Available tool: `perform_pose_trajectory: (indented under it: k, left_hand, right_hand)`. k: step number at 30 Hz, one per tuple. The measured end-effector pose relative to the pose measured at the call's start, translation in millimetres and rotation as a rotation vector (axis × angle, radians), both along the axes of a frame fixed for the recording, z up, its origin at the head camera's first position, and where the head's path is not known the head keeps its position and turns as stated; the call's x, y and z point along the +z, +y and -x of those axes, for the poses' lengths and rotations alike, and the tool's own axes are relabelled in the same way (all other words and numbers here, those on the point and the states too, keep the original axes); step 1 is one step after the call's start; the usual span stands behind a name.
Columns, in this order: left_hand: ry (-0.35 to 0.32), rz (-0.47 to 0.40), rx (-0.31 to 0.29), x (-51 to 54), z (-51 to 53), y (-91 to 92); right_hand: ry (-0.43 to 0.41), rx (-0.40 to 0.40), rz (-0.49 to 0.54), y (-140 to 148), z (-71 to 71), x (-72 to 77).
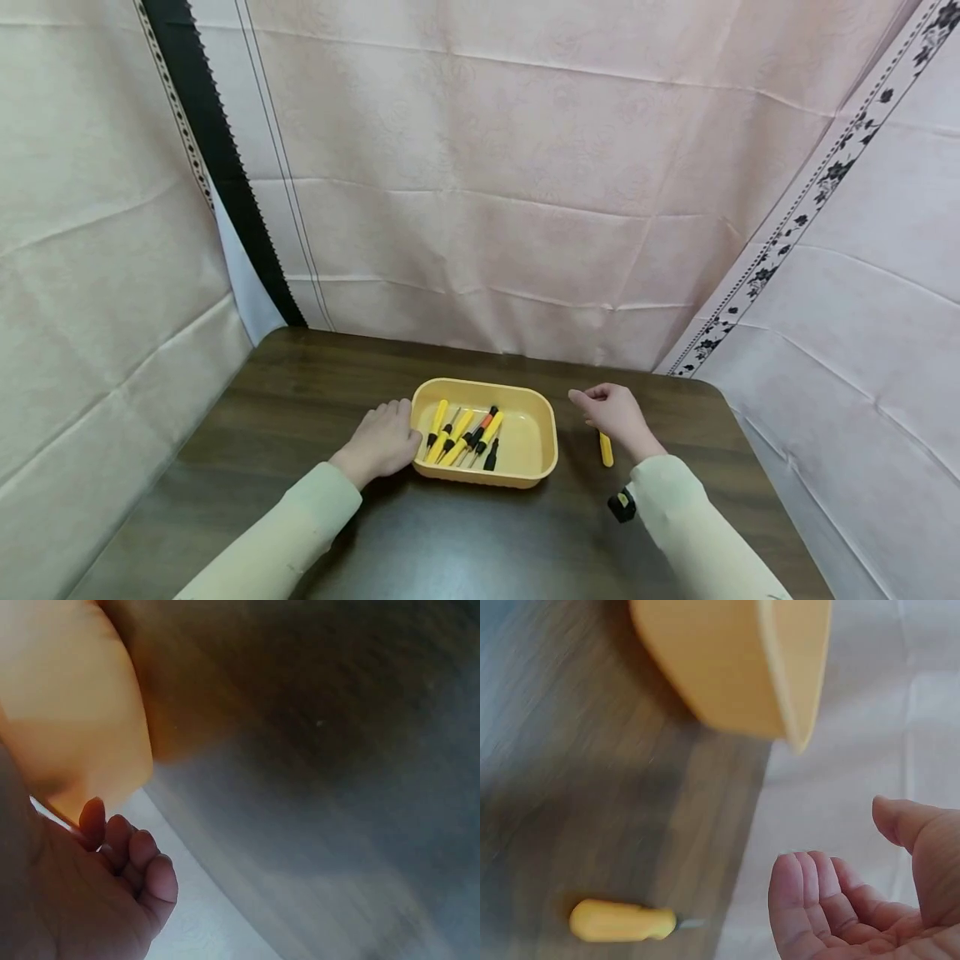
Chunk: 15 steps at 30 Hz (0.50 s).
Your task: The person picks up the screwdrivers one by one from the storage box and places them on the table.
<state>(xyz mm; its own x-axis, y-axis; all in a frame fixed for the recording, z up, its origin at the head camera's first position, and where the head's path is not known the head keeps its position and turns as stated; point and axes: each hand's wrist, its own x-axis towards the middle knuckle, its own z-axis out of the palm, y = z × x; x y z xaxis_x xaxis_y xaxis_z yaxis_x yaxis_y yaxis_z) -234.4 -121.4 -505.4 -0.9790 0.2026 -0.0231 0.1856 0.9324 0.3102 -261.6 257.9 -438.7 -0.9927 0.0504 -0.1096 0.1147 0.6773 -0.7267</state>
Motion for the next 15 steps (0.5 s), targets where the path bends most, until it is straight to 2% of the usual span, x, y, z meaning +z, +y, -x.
perform_pose_trajectory:
  k: [6,15]
  left_hand:
    - [0.019,0.036,-0.011,-0.2,-0.1,-2.7]
    - [0.007,0.056,-0.026,2.8,-1.4,-1.1]
  right_hand:
    - [-0.019,0.019,0.045,-23.0,-3.3,9.2]
    - [-0.032,0.045,0.125,-45.5,-6.1,6.5]
